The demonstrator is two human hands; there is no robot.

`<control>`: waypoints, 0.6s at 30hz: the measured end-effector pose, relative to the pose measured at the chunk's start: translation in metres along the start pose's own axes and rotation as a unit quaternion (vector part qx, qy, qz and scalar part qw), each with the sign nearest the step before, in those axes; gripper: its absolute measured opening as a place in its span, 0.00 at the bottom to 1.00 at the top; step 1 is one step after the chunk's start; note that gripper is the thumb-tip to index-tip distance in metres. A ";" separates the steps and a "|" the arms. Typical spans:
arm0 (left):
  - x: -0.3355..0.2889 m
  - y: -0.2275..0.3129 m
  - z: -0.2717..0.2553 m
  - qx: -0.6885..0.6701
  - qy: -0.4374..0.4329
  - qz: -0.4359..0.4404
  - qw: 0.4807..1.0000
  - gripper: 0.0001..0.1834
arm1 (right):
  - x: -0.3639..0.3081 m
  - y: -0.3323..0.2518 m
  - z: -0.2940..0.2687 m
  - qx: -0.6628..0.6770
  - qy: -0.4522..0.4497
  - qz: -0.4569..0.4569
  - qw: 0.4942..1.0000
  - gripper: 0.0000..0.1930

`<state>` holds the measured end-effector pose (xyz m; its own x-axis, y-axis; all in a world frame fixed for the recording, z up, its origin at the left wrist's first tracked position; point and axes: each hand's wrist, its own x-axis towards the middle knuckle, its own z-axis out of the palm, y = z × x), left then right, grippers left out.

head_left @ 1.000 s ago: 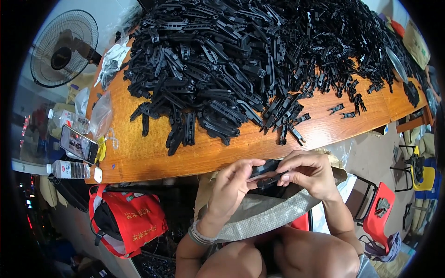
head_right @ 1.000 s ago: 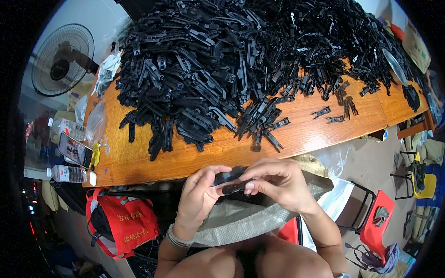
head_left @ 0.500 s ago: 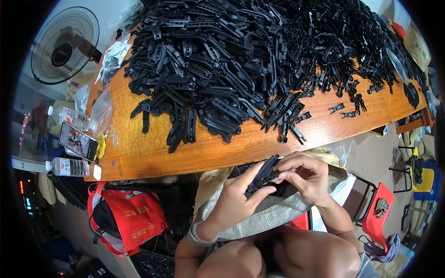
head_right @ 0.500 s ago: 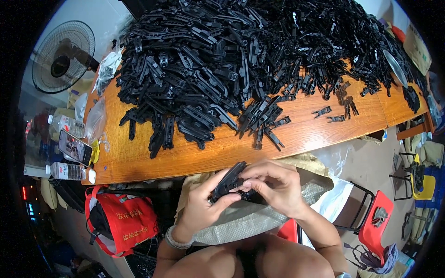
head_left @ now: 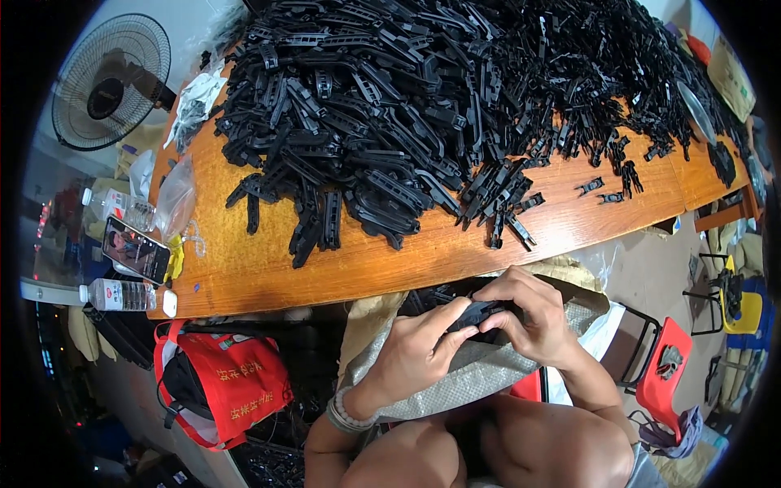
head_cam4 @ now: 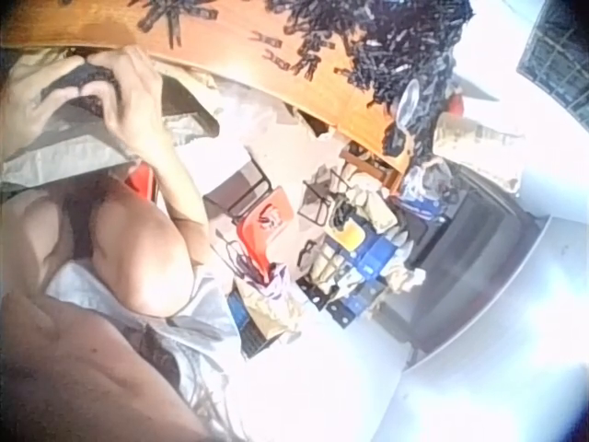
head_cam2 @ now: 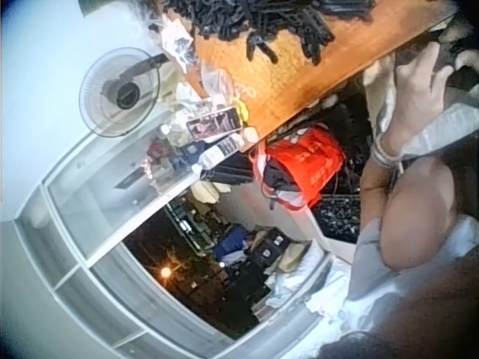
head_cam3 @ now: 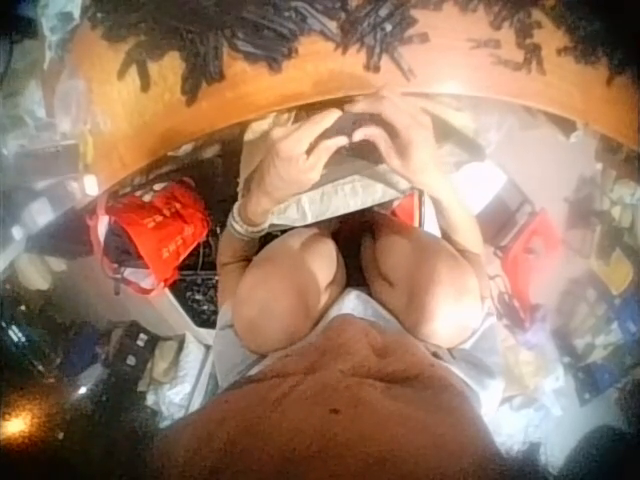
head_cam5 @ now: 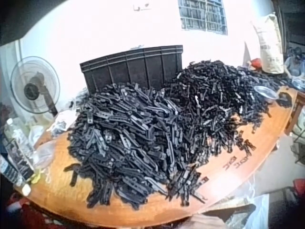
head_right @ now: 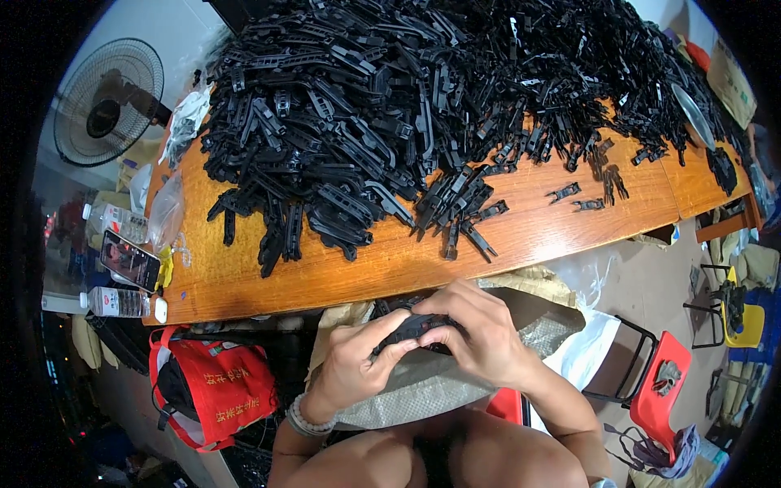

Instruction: The person repeatedly takes plastic pieces from piles on the table, snaps the parts together by hand to assemble small components, and places the assembled items into a sack.

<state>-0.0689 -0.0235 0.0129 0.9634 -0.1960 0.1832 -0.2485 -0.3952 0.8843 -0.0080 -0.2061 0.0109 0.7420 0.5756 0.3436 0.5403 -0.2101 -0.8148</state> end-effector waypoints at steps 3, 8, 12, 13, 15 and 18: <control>0.000 -0.004 0.001 0.005 0.007 0.019 1.000 0.18 | -0.001 0.002 0.005 0.010 0.024 -0.010 1.000 0.13; 0.000 -0.006 0.001 0.007 0.016 0.010 1.000 0.17 | -0.003 0.005 0.005 0.031 0.016 0.016 0.999 0.14; 0.002 -0.011 -0.009 0.013 -0.040 -0.014 0.999 0.16 | 0.002 0.000 -0.003 0.054 -0.054 0.111 0.991 0.13; 0.002 -0.015 -0.013 0.011 -0.022 -0.022 0.999 0.16 | 0.002 0.002 -0.007 0.054 -0.054 0.110 0.991 0.13; 0.006 -0.024 -0.022 0.012 0.047 -0.043 0.998 0.15 | 0.002 0.011 -0.017 0.066 -0.120 0.066 0.988 0.11; 0.027 -0.038 -0.035 0.225 0.169 0.021 0.959 0.13 | 0.008 0.019 -0.025 -0.042 0.029 0.098 0.994 0.06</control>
<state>-0.0296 0.0177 -0.0002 0.9101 0.0521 0.4111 -0.2334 -0.7553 0.6124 0.0180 -0.2255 0.0094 0.8567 0.4707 0.2110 0.4125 -0.3794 -0.8282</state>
